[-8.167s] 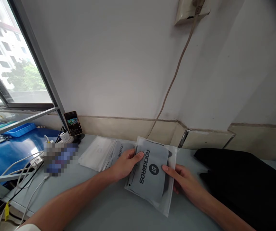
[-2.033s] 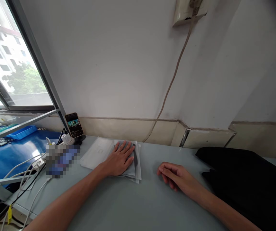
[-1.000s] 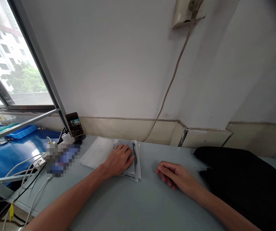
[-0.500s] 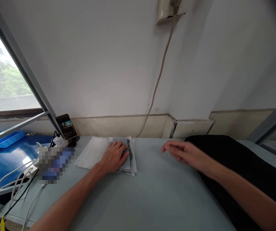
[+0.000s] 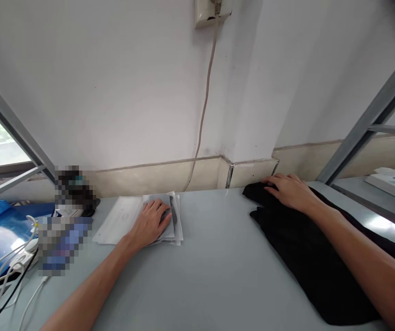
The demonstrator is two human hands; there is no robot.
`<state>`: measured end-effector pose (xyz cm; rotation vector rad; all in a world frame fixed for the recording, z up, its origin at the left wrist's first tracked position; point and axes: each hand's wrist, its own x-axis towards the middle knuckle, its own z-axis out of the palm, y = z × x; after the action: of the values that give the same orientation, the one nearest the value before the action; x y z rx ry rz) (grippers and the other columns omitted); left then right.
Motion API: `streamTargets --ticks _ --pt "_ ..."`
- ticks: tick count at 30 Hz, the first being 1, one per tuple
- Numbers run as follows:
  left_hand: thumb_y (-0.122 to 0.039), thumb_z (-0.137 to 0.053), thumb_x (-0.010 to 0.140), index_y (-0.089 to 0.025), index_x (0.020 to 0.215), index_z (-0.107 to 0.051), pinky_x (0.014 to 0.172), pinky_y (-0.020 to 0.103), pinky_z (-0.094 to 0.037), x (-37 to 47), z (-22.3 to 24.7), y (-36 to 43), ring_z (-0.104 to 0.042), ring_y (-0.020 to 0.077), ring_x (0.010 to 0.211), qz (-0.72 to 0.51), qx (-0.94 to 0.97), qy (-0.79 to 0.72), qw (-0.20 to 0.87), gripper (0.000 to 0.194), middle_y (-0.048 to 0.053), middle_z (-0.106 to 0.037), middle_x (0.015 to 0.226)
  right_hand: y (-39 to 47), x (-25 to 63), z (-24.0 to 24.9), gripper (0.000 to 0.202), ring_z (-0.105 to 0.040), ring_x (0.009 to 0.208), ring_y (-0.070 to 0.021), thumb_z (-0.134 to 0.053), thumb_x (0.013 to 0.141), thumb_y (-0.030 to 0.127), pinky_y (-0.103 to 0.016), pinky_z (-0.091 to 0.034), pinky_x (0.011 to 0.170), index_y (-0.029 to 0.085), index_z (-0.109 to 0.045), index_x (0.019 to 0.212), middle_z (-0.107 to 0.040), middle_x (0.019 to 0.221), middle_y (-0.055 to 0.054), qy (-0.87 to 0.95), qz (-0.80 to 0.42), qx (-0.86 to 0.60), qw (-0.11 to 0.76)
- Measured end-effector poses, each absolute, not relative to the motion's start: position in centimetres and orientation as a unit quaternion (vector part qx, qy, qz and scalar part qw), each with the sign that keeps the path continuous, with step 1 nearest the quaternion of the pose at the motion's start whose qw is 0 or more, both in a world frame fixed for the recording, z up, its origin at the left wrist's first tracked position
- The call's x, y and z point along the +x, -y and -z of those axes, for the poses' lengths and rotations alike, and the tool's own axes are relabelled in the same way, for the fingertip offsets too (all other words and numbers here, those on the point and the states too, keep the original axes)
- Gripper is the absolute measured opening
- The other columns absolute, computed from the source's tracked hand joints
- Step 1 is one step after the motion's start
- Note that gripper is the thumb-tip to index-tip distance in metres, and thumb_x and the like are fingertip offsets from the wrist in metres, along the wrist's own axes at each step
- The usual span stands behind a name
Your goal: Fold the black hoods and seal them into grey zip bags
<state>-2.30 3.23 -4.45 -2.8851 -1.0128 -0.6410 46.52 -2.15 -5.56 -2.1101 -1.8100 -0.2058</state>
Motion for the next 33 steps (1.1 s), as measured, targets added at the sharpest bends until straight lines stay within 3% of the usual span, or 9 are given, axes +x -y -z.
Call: streamTargets --ticks 5,8,11,17,22,24,28,30,33 --pt "-0.035 -0.04 0.111 -0.02 0.121 -0.065 0.095 0.044 -0.048 -2.3 4.4 -3.2 -0.058 0.0249 0.1 0.202 -0.923 0.327 0.007 0.031 0.008 -0.064 0.112 1.9 46.8 5.6 0.035 -0.061 0.098 -0.033 -0.042 0.101 0.045 -0.045 -0.044 0.09 0.021 -0.066 0.1 -0.073 0.106 -0.015 0.669 0.049 -0.726 0.154" --pt "-0.035 -0.039 0.111 -0.02 0.122 -0.065 0.094 0.044 -0.048 -2.3 4.4 -3.1 -0.058 0.0249 0.101 0.197 -0.924 0.329 0.005 0.032 0.008 -0.064 0.112 1.9 46.7 5.8 0.047 -0.058 0.111 -0.0377 -0.043 0.102 0.056 -0.047 -0.043 0.092 0.02 -0.064 0.123 -0.068 0.128 -0.018 0.67 0.049 -0.726 0.151" --pt "-0.035 -0.039 0.111 -0.019 0.121 -0.065 0.095 0.044 -0.047 -2.2 4.5 -3.2 -0.057 0.0248 0.101 0.194 -0.924 0.33 0.003 0.032 0.008 -0.064 0.111 1.8 46.6 6.3 0.048 -0.054 0.113 -0.04 -0.037 0.105 0.049 -0.051 -0.042 0.091 0.024 -0.06 0.139 -0.068 0.129 -0.017 0.666 0.061 -0.73 0.143" --pt "-0.036 -0.039 0.111 -0.02 0.121 -0.064 0.093 0.044 -0.047 -2.2 4.6 -3.2 -0.057 0.0251 0.1 0.198 -0.923 0.33 0.005 0.031 0.008 -0.064 0.112 2.1 46.1 6.0 0.037 -0.051 0.105 -0.0419 -0.041 0.102 0.04 -0.051 -0.041 0.081 0.023 -0.073 0.111 -0.064 0.117 -0.021 0.663 0.11 -0.729 0.13" --pt "-0.035 -0.038 0.111 -0.02 0.121 -0.064 0.094 0.045 -0.047 -2.3 4.4 -3.2 -0.057 0.0253 0.1 0.197 -0.924 0.329 0.001 0.032 0.009 -0.064 0.11 2.9 45.1 3.6 0.032 -0.05 0.115 -0.0441 -0.036 0.105 0.038 -0.052 -0.04 0.085 0.023 -0.064 0.107 -0.064 0.125 -0.022 0.653 0.153 -0.729 0.139" --pt "-0.036 -0.038 0.111 -0.021 0.12 -0.065 0.094 0.045 -0.048 -2.3 4.4 -3.4 -0.057 0.0254 0.1 0.2 -0.923 0.327 -0.004 0.032 0.008 -0.064 0.11 3.5 44.8 1.9 0.029 -0.054 0.115 -0.0414 -0.031 0.106 0.035 -0.05 -0.041 0.088 0.023 -0.058 0.108 -0.067 0.118 -0.021 0.647 0.164 -0.73 0.147" --pt "-0.041 -0.041 0.11 -0.021 0.121 -0.064 0.096 0.047 -0.049 -2.1 3.9 -3.3 -0.06 0.0266 0.102 0.189 -0.921 0.34 -0.03 0.032 0.009 -0.064 0.112 5.5 43.1 -2.2 0.026 -0.065 0.081 -0.0306 -0.029 0.109 0.04 -0.039 -0.043 0.074 0.025 -0.05 0.111 -0.074 0.101 -0.014 0.653 0.157 -0.726 0.148" --pt "-0.046 -0.042 0.109 -0.023 0.138 -0.056 0.097 0.049 -0.049 -1.4 3.0 -2.5 -0.062 0.0284 0.107 0.186 -0.911 0.361 -0.074 0.039 0.011 -0.064 0.123 6.6 41.1 -4.1 0.027 -0.066 0.075 -0.0279 -0.027 0.109 0.045 -0.035 -0.039 0.065 0.028 -0.048 0.112 -0.075 0.107 -0.01 0.661 0.161 -0.716 0.155" --pt "-0.06 -0.046 0.105 -0.028 0.162 -0.026 0.096 0.047 -0.053 0.8 0.9 -0.3 -0.063 0.0304 0.121 0.158 -0.895 0.346 -0.232 0.068 0.015 -0.053 0.151 8.0 37.0 -5.8 0.028 -0.066 0.068 -0.027 -0.028 0.108 0.047 -0.032 -0.033 0.058 0.03 -0.051 0.113 -0.076 0.103 -0.007 0.687 0.192 -0.682 0.16"
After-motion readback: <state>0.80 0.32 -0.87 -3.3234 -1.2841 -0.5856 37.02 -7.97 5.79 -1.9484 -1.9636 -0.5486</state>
